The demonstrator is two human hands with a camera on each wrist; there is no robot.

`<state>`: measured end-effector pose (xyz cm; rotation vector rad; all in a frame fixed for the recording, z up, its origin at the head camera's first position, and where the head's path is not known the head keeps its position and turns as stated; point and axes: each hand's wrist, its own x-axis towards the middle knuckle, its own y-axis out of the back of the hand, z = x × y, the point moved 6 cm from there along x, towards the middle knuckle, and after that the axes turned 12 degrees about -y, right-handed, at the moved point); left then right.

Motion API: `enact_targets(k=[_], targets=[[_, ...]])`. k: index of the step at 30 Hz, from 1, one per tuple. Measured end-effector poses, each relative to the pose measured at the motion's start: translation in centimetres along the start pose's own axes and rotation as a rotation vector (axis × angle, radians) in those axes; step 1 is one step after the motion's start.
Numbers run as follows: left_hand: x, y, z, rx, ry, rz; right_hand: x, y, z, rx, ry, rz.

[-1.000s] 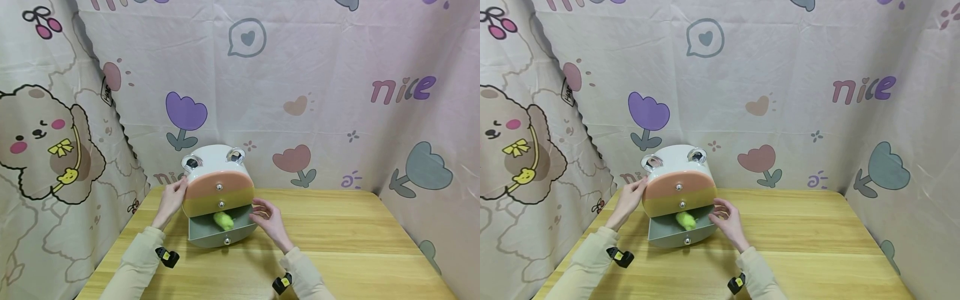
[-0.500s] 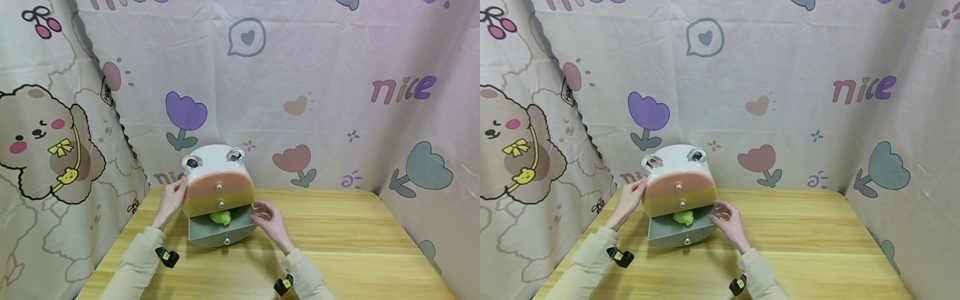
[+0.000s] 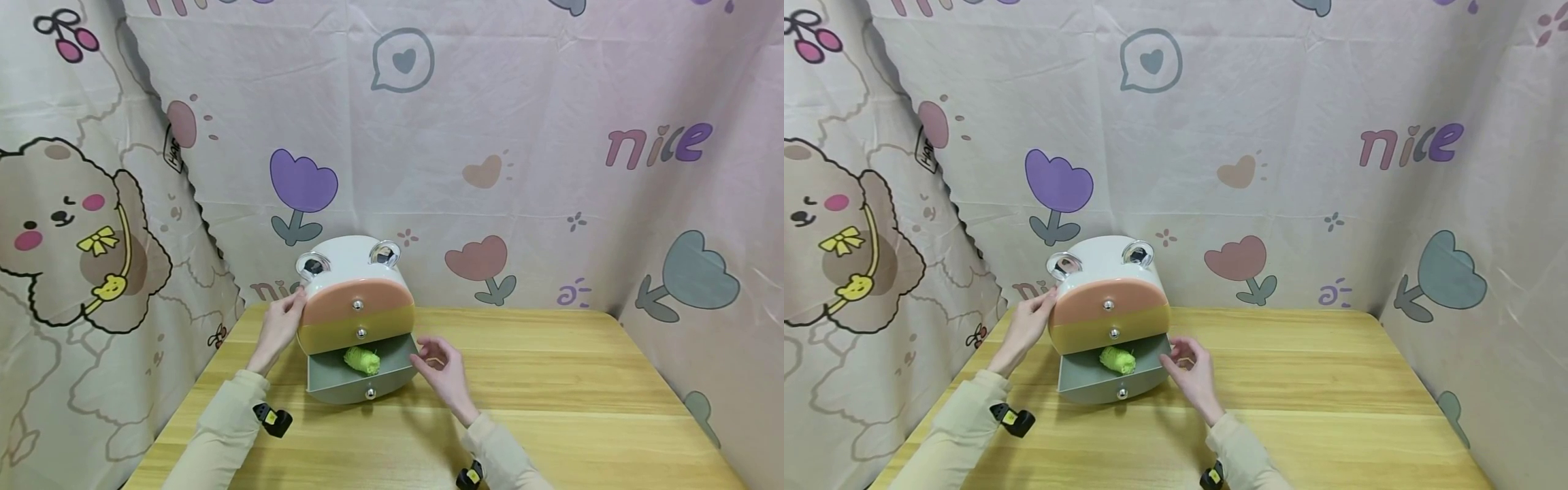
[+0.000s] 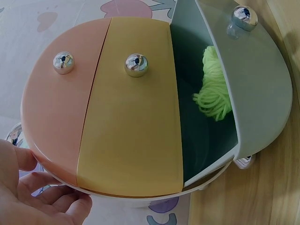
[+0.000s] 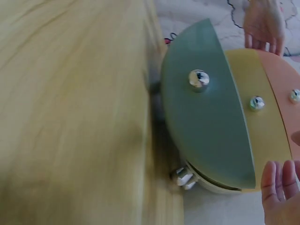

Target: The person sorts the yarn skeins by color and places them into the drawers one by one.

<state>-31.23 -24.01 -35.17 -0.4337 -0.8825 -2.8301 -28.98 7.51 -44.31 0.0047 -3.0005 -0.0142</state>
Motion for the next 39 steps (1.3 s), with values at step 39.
enact_targets(k=[39], targets=[[0.1, 0.0, -0.2, 0.005, -0.003, -0.002, -2.0, -4.6, 3.3, -0.286, -0.045, -0.279]])
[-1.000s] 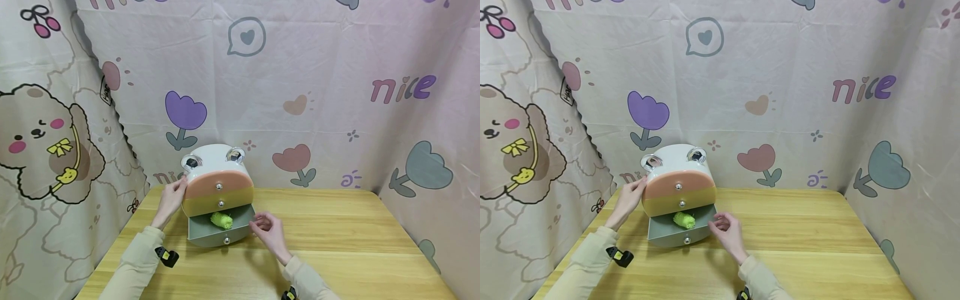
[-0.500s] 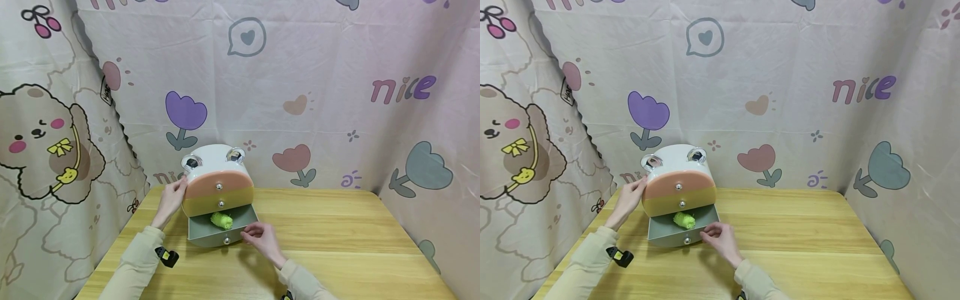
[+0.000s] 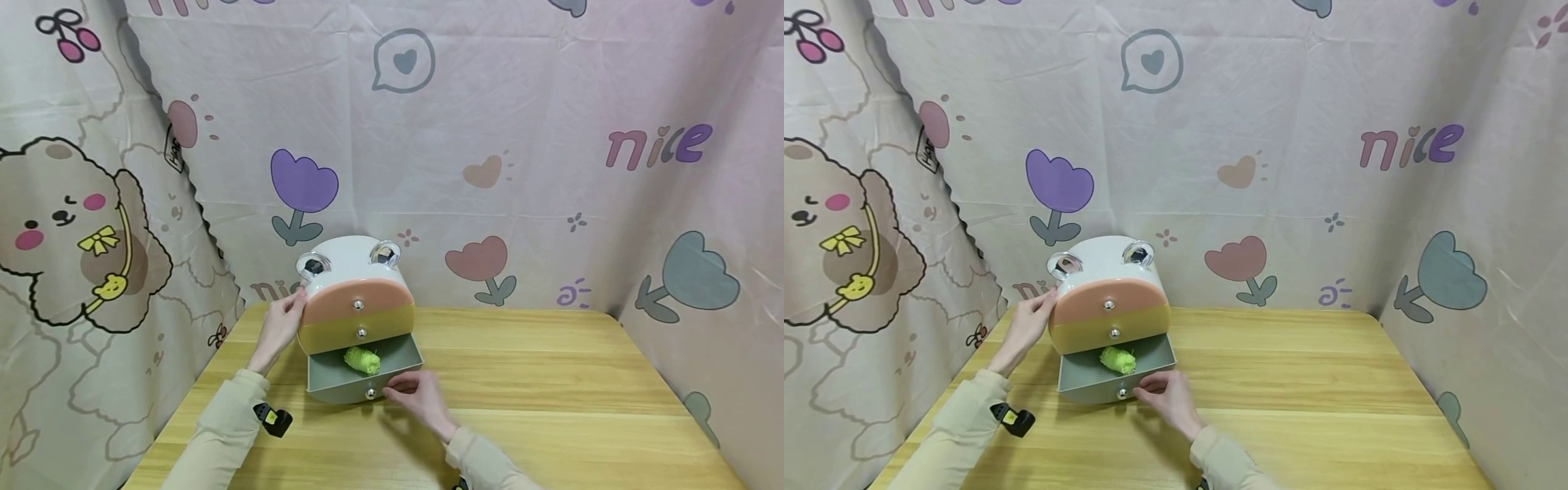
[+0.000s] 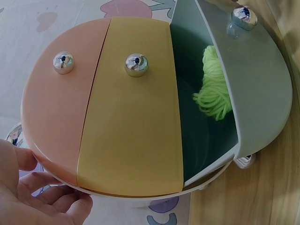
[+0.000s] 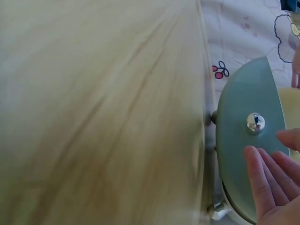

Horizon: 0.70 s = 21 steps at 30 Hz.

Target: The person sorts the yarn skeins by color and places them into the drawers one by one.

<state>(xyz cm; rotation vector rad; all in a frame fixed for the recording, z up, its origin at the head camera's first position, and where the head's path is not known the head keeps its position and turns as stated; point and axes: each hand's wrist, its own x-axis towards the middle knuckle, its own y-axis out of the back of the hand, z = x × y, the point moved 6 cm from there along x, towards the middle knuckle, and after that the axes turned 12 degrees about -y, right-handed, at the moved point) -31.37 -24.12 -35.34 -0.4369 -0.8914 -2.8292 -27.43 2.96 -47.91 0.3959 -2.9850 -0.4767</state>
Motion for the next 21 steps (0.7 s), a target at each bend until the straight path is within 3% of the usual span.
enact_targets(k=[10, 21], targets=[[0.0, 0.0, 0.1, -0.010, 0.007, -0.002, 0.2, -1.1, 0.0, 0.083, -0.003, -0.017], [0.0, 0.0, 0.0, -0.013, 0.003, -0.003, 0.1, -2.0, 0.4, 0.077, -0.020, -0.031]])
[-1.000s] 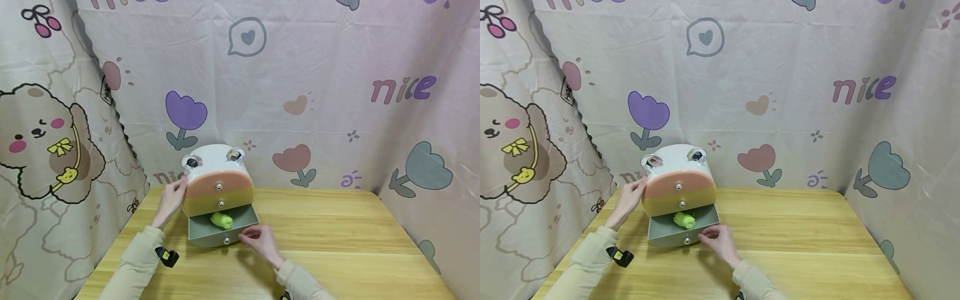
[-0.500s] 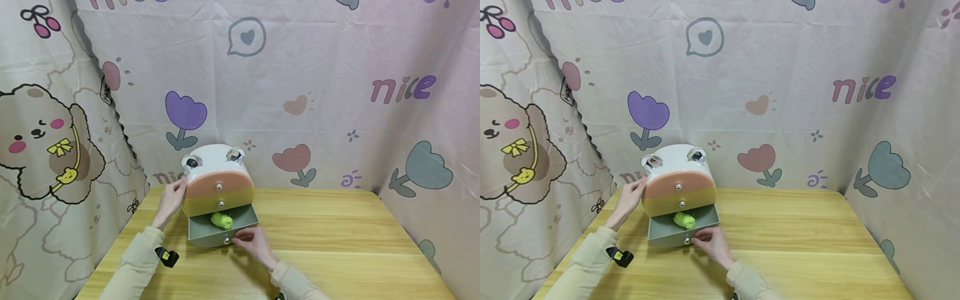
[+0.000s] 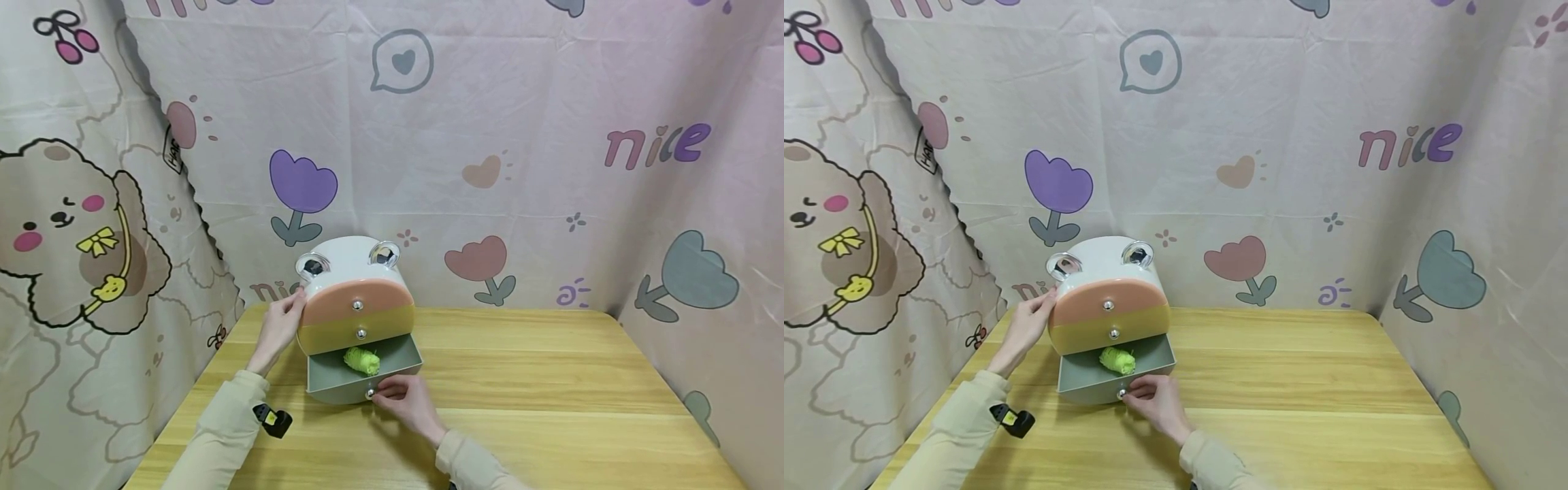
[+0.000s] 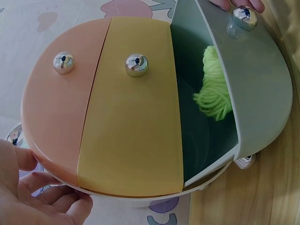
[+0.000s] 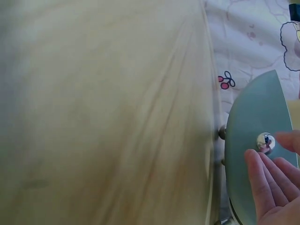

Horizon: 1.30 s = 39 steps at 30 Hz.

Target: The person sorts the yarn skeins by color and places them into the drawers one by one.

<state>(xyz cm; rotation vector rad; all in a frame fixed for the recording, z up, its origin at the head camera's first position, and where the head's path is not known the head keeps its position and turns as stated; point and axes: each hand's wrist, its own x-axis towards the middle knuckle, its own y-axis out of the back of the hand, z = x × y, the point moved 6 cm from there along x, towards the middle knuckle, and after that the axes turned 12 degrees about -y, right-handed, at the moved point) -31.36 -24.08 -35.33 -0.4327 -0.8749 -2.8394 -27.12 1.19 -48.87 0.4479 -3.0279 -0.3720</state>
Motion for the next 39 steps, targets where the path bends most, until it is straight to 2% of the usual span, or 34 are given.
enact_targets(k=[9, 15, 26, 39], targets=[[0.00, 0.01, -0.03, 0.008, 0.003, 0.009, -0.25, -0.57, 0.12, 0.054, -0.021, 0.014], [-0.02, -0.01, -0.01, 0.004, 0.001, 0.005, -0.31, -0.86, -0.05, 0.073, 0.001, 0.034], [-0.02, 0.00, -0.04, -0.002, 0.003, 0.004, 0.00, -1.03, 0.09, 0.040, -0.043, 0.092], [-0.04, 0.00, 0.20, 0.005, -0.003, 0.005, -0.01, -1.02, -0.15, 0.002, -0.029, 0.130]])
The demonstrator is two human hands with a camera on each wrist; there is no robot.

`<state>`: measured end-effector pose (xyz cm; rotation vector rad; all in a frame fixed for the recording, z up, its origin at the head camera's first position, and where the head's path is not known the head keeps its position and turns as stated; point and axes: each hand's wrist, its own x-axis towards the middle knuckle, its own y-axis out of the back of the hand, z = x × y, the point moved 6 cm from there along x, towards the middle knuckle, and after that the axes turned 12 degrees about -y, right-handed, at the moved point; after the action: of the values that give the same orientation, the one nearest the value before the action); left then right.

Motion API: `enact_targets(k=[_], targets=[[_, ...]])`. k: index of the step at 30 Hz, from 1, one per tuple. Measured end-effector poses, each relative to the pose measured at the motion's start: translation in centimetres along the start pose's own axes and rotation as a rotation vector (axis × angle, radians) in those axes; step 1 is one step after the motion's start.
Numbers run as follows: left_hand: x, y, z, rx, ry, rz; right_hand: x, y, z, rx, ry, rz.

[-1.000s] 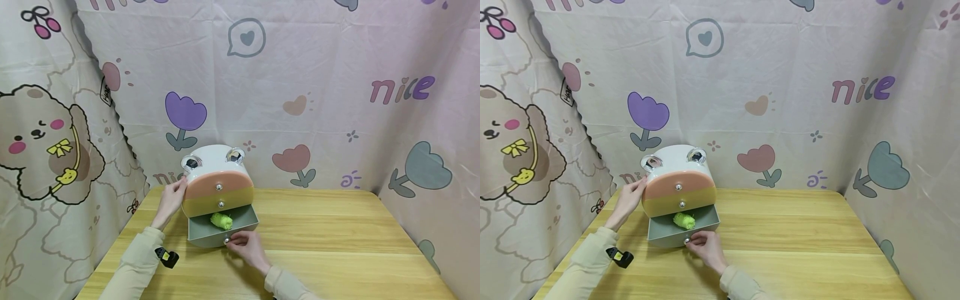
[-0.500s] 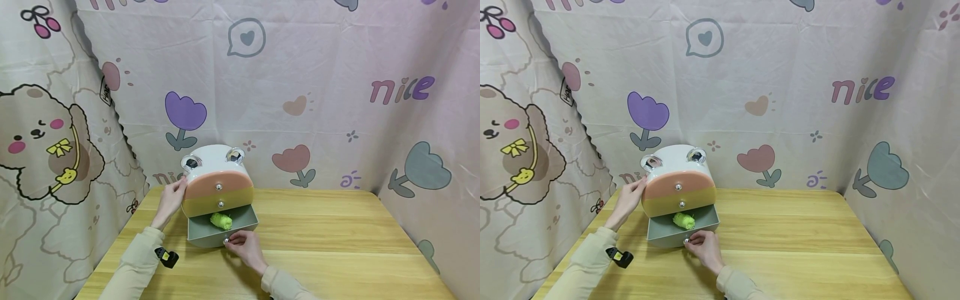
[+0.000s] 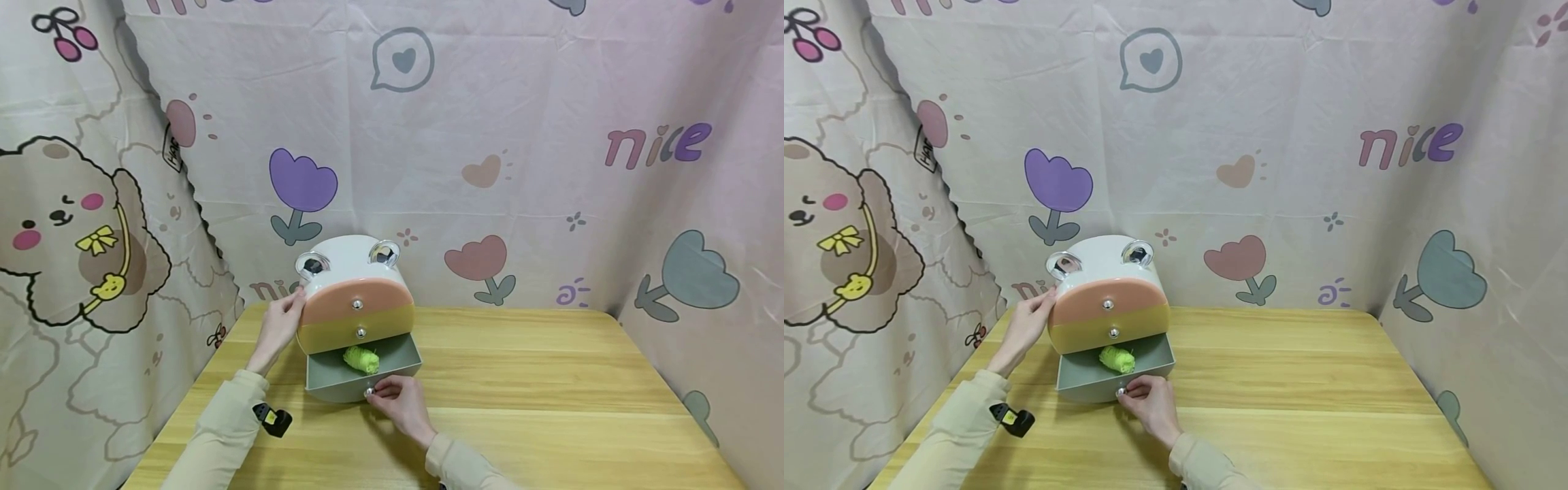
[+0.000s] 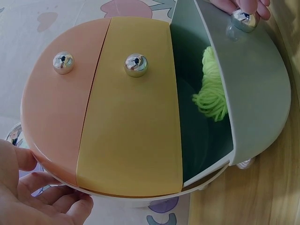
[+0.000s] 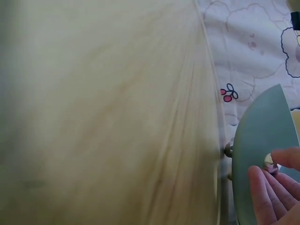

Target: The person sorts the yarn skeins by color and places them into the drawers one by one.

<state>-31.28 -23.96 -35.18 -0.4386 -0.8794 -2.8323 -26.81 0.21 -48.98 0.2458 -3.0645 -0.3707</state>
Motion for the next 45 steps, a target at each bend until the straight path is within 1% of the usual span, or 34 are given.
enact_targets(k=[6, 14, 18, 45], targets=[[0.0, 0.0, 0.2, -0.007, -0.009, 0.007, 0.4, -0.1, 0.1, -0.019, -0.005, 0.017], [-0.1, 0.1, 0.2, -0.006, 0.004, -0.004, 1.0, 0.0, 0.2, -0.012, -0.010, 0.032], [-0.1, 0.1, 0.2, -0.002, 0.004, -0.003, 1.2, -0.1, 0.2, -0.012, 0.001, 0.031], [-0.1, -0.1, 0.0, -0.017, 0.012, -0.014, 3.0, -0.2, 0.0, -0.058, 0.009, 0.087]])
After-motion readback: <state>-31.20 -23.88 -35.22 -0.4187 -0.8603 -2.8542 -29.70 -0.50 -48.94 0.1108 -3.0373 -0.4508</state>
